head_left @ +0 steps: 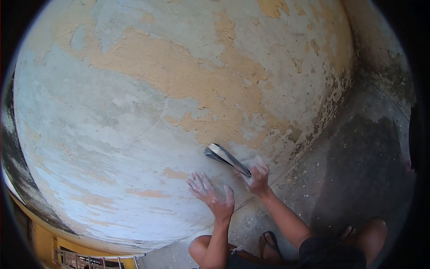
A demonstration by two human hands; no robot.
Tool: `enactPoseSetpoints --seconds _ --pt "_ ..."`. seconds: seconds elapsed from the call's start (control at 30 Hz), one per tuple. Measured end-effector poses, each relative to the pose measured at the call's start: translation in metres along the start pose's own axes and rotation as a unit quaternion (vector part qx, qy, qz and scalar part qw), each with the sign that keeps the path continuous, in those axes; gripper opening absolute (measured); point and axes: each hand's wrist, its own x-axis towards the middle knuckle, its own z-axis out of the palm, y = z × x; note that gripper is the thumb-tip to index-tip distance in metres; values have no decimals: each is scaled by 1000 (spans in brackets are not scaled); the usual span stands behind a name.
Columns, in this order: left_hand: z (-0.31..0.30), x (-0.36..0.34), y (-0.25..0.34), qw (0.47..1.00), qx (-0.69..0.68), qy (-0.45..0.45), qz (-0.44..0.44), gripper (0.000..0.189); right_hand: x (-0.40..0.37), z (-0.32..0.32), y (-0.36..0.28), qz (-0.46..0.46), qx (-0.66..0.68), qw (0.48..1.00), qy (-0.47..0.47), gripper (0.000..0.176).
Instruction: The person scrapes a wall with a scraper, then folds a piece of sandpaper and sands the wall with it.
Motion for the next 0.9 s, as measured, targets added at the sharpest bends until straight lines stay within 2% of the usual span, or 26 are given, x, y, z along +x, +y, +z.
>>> enactPoseSetpoints --seconds 0.07,0.13,0.2,0.33,0.4,0.57,0.63,0.73,0.83,0.9 --pt "1 3 4 999 2 -19 -31 87 -35 -3 13 36 -40 998 -21 25" --pt "-1 2 7 999 7 -26 -29 88 -55 -7 17 39 -44 998 -9 28" --pt "1 5 5 999 8 -36 -28 88 -68 -10 18 59 -58 996 -42 28" --pt "3 0 2 1000 -1 -11 -30 88 -14 -7 -2 50 -56 996 -44 27" --pt "5 0 0 1000 0 11 -22 88 8 -5 -7 47 -12 998 -40 26" --pt "6 7 3 999 10 22 -42 86 -54 -8 8 68 -37 996 -46 24" --pt "6 8 5 998 29 23 -55 87 -55 -10 3 75 -43 995 -49 25" --pt "10 3 -3 996 54 10 -78 91 -30 0 -5 59 -33 998 -16 25" --pt "16 3 -2 996 52 2 -78 94 12 5 -15 38 -29 998 -40 26" --pt "15 4 -3 996 50 4 -80 95 3 4 -12 38 -25 998 -46 27"
